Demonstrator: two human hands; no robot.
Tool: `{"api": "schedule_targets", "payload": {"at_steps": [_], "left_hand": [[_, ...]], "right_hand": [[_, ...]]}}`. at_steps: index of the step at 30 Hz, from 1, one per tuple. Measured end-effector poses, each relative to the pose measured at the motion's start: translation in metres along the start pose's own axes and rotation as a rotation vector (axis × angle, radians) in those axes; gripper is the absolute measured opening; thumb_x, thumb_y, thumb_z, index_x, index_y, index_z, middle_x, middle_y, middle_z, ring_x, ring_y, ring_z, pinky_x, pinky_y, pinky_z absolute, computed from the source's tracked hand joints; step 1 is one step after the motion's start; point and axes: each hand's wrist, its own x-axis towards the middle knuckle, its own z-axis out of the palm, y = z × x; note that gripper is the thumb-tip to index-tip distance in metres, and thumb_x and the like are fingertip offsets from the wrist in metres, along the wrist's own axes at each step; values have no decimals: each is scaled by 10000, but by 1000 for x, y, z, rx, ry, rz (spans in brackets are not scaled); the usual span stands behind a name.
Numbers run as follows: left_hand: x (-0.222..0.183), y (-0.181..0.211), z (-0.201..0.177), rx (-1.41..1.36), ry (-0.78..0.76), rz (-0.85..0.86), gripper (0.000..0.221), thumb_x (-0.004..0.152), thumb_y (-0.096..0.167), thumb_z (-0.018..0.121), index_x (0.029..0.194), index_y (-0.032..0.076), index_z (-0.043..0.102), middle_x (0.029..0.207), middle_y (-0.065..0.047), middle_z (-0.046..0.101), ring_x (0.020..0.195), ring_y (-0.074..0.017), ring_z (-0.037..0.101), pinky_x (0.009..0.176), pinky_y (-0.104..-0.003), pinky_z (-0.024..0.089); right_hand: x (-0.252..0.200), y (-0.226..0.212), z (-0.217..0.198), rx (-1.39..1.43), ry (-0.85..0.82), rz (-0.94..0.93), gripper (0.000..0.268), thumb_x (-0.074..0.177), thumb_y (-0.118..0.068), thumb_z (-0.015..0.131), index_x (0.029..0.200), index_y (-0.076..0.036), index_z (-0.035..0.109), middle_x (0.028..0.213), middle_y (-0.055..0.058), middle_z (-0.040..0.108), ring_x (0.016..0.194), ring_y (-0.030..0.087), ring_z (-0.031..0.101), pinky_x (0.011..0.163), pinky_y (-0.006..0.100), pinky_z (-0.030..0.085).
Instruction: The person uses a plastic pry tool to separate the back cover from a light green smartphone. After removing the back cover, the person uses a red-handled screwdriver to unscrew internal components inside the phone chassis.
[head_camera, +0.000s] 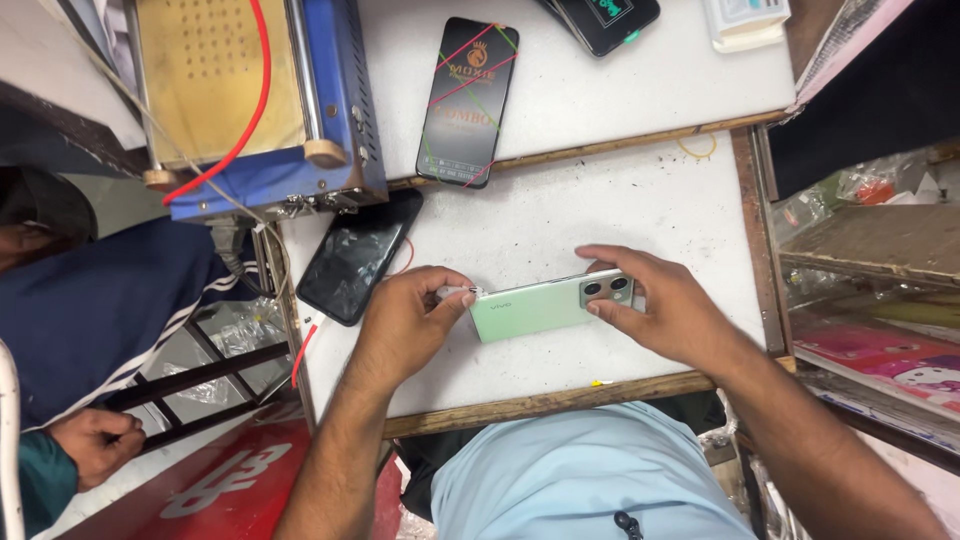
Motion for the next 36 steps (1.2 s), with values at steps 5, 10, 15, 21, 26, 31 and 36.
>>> {"api": "schedule_targets", "payload": {"at_steps": [5,10,15,21,26,31,36], "left_hand": [[3,20,-6,135,11,112,102,874,198,762,927,119,798,865,-56,748,693,-216,709,691,-364,560],[5,34,-4,214,0,120,89,877,183,743,908,115,791,877,-61,740,732,-230,724,741,-380,569],[10,27,1,165,22,130,96,879,172,735,920,108,794,895,-56,749,732,-210,732,739,-370,576],[7,22,0,-27,14,-58,153,899,233,759,1002,125,793,825,-90,787,681,-261,707,662,-397,562],[3,19,-10,244,0,242,109,867,208,776,913,115,807,870,-95,745,746,-280,711,695,-407,552],[16,23,-7,221,-9,192,103,849,203,779,880,106,796,847,-76,736,722,-255,709,699,-400,551],[17,20,6,119,14,44,100,848,197,789,880,103,797,837,-39,724,625,-178,664,648,-337,541]], "right_hand": [[2,-5,4,-91,-20,78,388,848,-214,769,1216,-128,680,1088,81,748,999,213,732,870,381,578],[4,-1,2,-82,-35,38,358,870,-197,741,1212,-113,675,1053,89,737,991,221,723,880,389,569],[7,0,3,-87,-55,59,368,875,-216,734,1221,-112,668,1041,87,737,985,211,727,882,383,577],[8,2,2,-55,-71,21,351,891,-205,723,1223,-107,668,1050,89,734,1011,207,724,895,378,575],[4,5,3,-25,-52,12,349,882,-190,732,1217,-108,681,1044,89,737,976,216,729,879,384,575],[7,2,3,-21,-44,31,361,876,-195,731,1223,-112,677,1041,87,732,975,212,728,869,383,579],[7,6,3,-32,-57,33,375,883,-207,734,1237,-107,669,1046,92,732,974,223,725,886,389,575]]}}
